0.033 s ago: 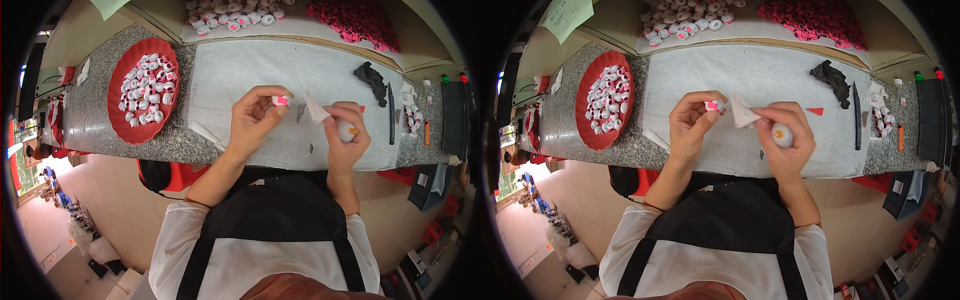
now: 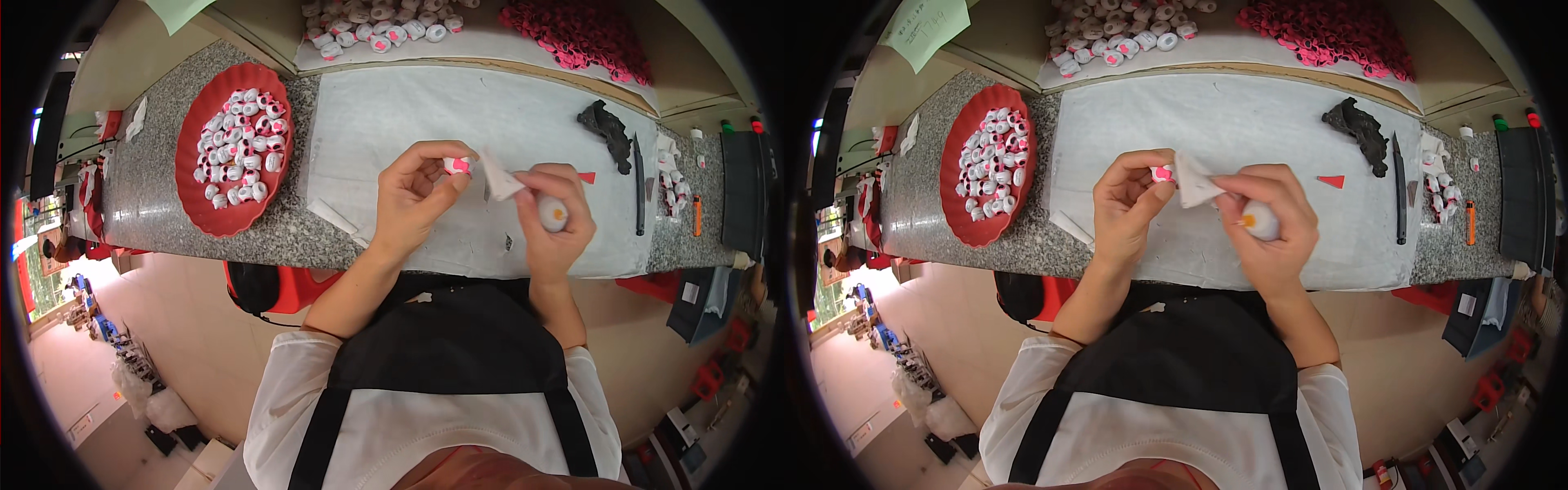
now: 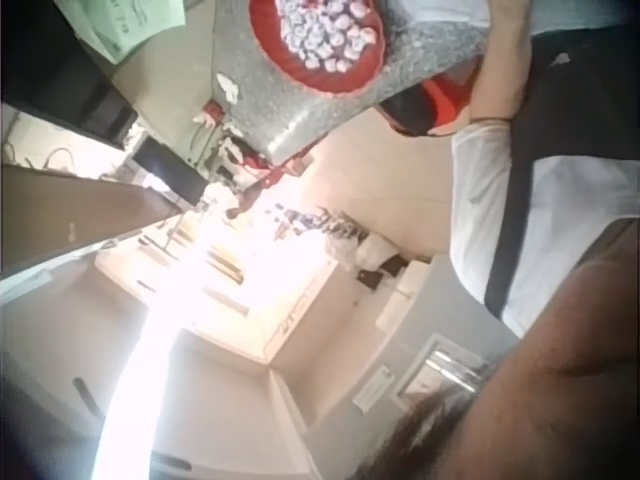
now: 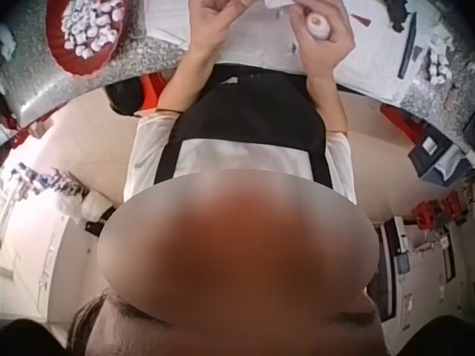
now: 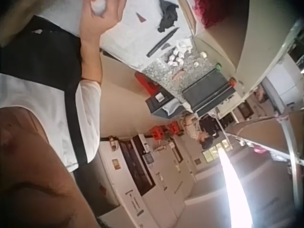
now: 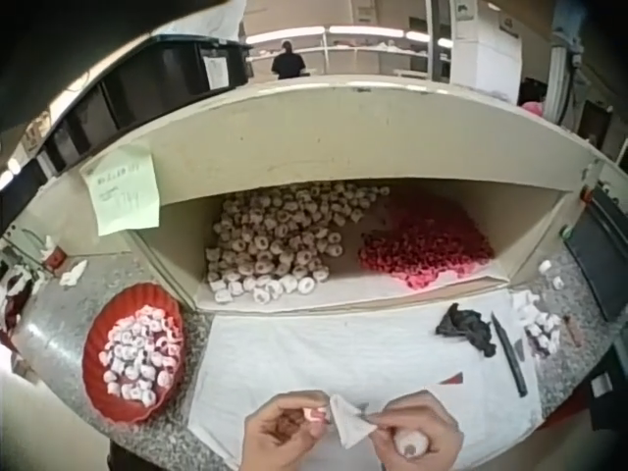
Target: Applying glue and attaching small pink bow pieces to toy cat heads.
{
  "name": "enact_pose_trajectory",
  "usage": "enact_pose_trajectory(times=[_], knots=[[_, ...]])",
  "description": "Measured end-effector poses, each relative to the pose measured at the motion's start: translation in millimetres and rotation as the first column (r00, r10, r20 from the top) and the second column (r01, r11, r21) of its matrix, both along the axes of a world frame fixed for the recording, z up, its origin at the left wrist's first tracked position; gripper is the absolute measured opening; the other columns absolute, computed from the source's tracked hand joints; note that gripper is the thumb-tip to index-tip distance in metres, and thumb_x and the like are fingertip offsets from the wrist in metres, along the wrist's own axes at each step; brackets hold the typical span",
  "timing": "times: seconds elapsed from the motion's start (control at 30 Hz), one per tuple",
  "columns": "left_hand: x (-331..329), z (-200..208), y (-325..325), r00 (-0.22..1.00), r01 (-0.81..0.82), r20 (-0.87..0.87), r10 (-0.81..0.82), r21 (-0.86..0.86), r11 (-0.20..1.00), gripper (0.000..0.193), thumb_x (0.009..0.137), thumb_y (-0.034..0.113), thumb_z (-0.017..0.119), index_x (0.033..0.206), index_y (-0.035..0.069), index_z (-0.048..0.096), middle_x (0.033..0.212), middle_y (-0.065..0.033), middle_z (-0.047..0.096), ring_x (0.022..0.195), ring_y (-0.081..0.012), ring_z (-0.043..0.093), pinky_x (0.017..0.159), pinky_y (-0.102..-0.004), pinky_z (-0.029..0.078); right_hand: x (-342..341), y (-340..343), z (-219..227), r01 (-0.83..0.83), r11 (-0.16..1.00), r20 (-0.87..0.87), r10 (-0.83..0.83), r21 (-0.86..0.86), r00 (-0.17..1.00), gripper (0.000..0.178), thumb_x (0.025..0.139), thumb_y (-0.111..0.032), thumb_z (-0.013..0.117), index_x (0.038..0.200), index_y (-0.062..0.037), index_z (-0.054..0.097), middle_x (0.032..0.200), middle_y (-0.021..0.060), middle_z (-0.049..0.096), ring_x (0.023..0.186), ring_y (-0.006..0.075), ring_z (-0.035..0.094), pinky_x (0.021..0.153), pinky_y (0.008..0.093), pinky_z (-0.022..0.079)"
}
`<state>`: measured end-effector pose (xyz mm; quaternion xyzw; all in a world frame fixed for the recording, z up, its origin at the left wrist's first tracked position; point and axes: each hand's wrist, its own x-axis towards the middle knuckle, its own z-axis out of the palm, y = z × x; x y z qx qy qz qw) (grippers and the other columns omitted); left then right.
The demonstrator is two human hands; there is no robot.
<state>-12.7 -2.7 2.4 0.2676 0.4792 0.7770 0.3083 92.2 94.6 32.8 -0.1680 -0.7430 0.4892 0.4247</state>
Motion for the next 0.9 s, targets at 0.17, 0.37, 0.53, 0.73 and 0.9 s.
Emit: enact_pose_trajectory(times=[0.17, 0.37, 0.53, 0.73, 0.9], knots=[[0.6, 1.8, 1.1, 0.999, -0.016, 0.032, 0.015, 0.036, 0.999, 0.028, 0.066, -0.006, 0.053, 0.094, -0.003, 0.05, 0.091, -0.0076, 0.053, 0.086, -0.013, 0.05, 0.078, -0.0257, 0.039, -17.6, -4.0, -15.9, 0.037, 0.917, -0.025, -0.029, 0.396, 0.999, 0.029, 0.051, 0.006, 0.061, 0.078, -0.0021, 0.059, 0.065, 0.0046, 0.051, 0.053, 0.016, 0.048, 0.044, 0.0237, 0.039], [-1.6, -2.0, -0.6, 0.988, -0.051, -0.148, 0.043, -0.053, 0.997, 0.029, 0.065, -0.007, 0.052, 0.093, -0.003, 0.049, 0.093, -0.0086, 0.053, 0.081, -0.0127, 0.052, 0.073, -0.0229, 0.042, -12.4, -4.3, -10.9, -0.024, 0.818, 0.126, -0.059, 0.574, 0.99, 0.027, 0.052, 0.008, 0.06, 0.078, -0.0022, 0.059, 0.067, 0.0064, 0.052, 0.055, 0.0179, 0.049, 0.047, 0.0236, 0.04], [-1.6, -0.8, 1.1, 0.996, -0.01, -0.091, 0.002, -0.086, 0.996, 0.024, 0.07, -0.005, 0.052, 0.094, -0.002, 0.049, 0.095, -0.0089, 0.052, 0.082, -0.0118, 0.051, 0.073, -0.0233, 0.041, -3.3, 16.1, -4.7, -0.017, 0.948, 0.087, -0.011, 0.318, 0.996, 0.019, 0.059, 0.007, 0.059, 0.077, -0.0008, 0.058, 0.069, 0.0045, 0.052, 0.059, 0.0131, 0.048, 0.052, 0.0204, 0.038], [-5.2, 1.1, -2.0, 0.999, 0.034, -0.027, -0.034, -0.018, 0.999, 0.023, 0.072, -0.004, 0.051, 0.095, 0.0, 0.048, 0.094, -0.0081, 0.052, 0.085, -0.0113, 0.049, 0.073, -0.023, 0.04, 30.2, 29.9, -14.1, 0.127, 0.991, 0.22, -0.113, -0.052, 0.969, 0.018, 0.065, 0.006, 0.057, 0.082, -0.0004, 0.055, 0.071, 0.004, 0.052, 0.067, 0.0095, 0.047, 0.058, 0.0192, 0.036], [-23.9, 18.9, -23.4, 0.972, -0.137, -0.204, 0.114, -0.102, 0.985, 0.022, 0.072, -0.002, 0.054, 0.093, -0.001, 0.05, 0.092, -0.0052, 0.051, 0.085, -0.0096, 0.047, 0.075, -0.0226, 0.037, 39.9, 31.2, -25.2, 0.175, 0.982, 0.284, -0.148, -0.073, 0.947, 0.022, 0.069, 0.001, 0.055, 0.09, -0.0016, 0.053, 0.082, 0.0038, 0.05, 0.067, 0.0078, 0.041, 0.062, 0.0179, 0.034]])
